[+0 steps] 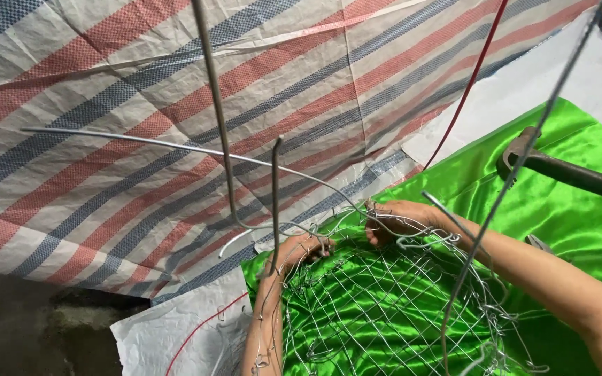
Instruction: Securing wire joints by twisting and using pliers to create a wire mesh structure.
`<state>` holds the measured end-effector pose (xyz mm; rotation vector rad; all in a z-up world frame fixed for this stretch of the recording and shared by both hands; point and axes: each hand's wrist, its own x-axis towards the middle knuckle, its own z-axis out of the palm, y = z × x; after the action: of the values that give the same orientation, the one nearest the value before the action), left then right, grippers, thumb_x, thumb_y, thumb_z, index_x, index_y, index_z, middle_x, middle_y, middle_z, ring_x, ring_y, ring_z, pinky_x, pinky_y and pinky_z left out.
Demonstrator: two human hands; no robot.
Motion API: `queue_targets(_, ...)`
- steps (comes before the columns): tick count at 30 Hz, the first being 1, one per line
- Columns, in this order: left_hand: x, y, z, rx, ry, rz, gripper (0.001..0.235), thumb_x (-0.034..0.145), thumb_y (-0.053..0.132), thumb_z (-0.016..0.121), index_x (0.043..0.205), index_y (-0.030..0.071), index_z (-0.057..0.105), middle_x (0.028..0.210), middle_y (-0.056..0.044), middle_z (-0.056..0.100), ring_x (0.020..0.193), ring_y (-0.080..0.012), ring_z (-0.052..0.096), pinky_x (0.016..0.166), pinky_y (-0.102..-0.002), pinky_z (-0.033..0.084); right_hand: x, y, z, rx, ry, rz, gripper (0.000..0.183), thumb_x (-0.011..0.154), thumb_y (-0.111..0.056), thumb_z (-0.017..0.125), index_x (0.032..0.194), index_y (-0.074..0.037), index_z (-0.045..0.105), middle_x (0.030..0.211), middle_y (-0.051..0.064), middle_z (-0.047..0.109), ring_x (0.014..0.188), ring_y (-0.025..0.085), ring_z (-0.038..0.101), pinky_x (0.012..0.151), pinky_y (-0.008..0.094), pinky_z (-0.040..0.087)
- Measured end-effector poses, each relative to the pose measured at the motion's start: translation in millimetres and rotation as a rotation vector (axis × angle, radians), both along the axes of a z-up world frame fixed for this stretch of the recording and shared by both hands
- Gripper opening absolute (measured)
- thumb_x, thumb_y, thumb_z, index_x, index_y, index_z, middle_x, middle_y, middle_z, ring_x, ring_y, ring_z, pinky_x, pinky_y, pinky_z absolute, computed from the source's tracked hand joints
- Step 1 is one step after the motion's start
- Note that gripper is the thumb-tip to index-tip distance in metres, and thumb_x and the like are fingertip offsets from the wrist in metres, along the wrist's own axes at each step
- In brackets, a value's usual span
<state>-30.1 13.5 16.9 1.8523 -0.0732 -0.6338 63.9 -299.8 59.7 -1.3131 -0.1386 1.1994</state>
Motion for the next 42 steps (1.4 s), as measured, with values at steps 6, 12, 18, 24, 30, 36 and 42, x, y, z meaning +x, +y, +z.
queue_targets(6, -34.0, 49.5, 23.6, -0.176, -0.034, 0.558, 0.035, 0.104, 0.015, 0.054, 0.134, 0.003, 0.065, 0.121, -0.022, 0.074, 0.1, -0.0238, 0.075, 0.075, -0.026, 0.058, 14.1, -12.3, 8.0, -0.187, -0.295, -0.038, 0.095, 0.092, -0.077, 0.049, 0.124, 0.01, 0.068, 0.119, 0.038, 0.069, 0.115, 0.048, 0.068, 0.098, 0.057, 0.053)
queue_targets(12, -143.2, 68.2, 55.2, -0.417, -0.416, 1.076, 0.033, 0.109, 0.026, 0.05, 0.135, 0.009, 0.06, 0.12, -0.017, 0.072, 0.102, -0.0213, 0.073, 0.07, -0.02, 0.054, 7.0, -39.9, 25.5, -0.059, -0.204, -0.442, 0.07, 0.101, -0.061, 0.053, 0.114, 0.005, 0.071, 0.108, 0.028, 0.074, 0.098, 0.039, 0.074, 0.088, 0.046, 0.057)
queue_targets(18, -238.0, -2.2, 148.7, -0.459, -0.629, 1.551, 0.028, 0.104, 0.027, 0.057, 0.125, 0.009, 0.06, 0.107, -0.003, 0.067, 0.097, -0.0116, 0.063, 0.082, -0.025, 0.047, -16.9, -74.7, 75.0, 0.26, -0.093, -0.634, 0.055, 0.115, -0.048, 0.038, 0.099, -0.002, 0.063, 0.087, 0.015, 0.068, 0.08, 0.026, 0.067, 0.077, 0.04, 0.055)
queue_targets(24, -283.8, -39.6, 188.4, -0.468, -0.757, 1.582, 0.019, 0.106, 0.025, 0.057, 0.12, 0.013, 0.062, 0.105, -0.001, 0.066, 0.096, -0.0109, 0.063, 0.085, -0.025, 0.048, -31.2, -95.0, 86.4, 0.338, -0.147, -0.786, 0.045, 0.111, -0.042, 0.052, 0.095, -0.003, 0.066, 0.083, 0.011, 0.069, 0.076, 0.023, 0.068, 0.077, 0.036, 0.057)
queue_targets(30, -288.7, -75.9, 241.4, -0.448, -0.965, 1.42, 0.019, 0.108, 0.018, 0.056, 0.121, 0.005, 0.06, 0.101, -0.006, 0.067, 0.094, -0.0143, 0.064, 0.089, -0.026, 0.053, -70.9, -113.7, 153.7, 0.412, -0.426, -0.852, 0.025, 0.106, -0.028, 0.061, 0.1, -0.003, 0.066, 0.088, 0.008, 0.07, 0.081, 0.017, 0.071, 0.079, 0.03, 0.06)
queue_targets(36, -294.2, -115.8, 282.7, -0.221, -1.229, 1.434, 0.018, 0.111, 0.019, 0.051, 0.126, 0.009, 0.054, 0.103, -0.002, 0.062, 0.092, -0.0112, 0.062, 0.089, -0.022, 0.056, -104.7, -122.6, 226.1, 0.45, -0.688, -0.687, 0.018, 0.104, -0.018, 0.063, 0.109, -0.001, 0.067, 0.093, 0.009, 0.071, 0.086, 0.016, 0.071, 0.087, 0.028, 0.062)
queue_targets(42, -329.0, -109.3, 226.3, 0.043, -1.639, 1.096, 0.025, 0.119, 0.037, 0.038, 0.137, 0.019, 0.04, 0.113, 0.003, 0.048, 0.091, -0.0068, 0.047, 0.088, -0.026, 0.047, -110.3, -120.2, 240.0, 0.467, -0.795, -0.539, 0.016, 0.101, -0.016, 0.065, 0.108, -0.002, 0.068, 0.093, 0.01, 0.072, 0.085, 0.016, 0.072, 0.085, 0.027, 0.064)
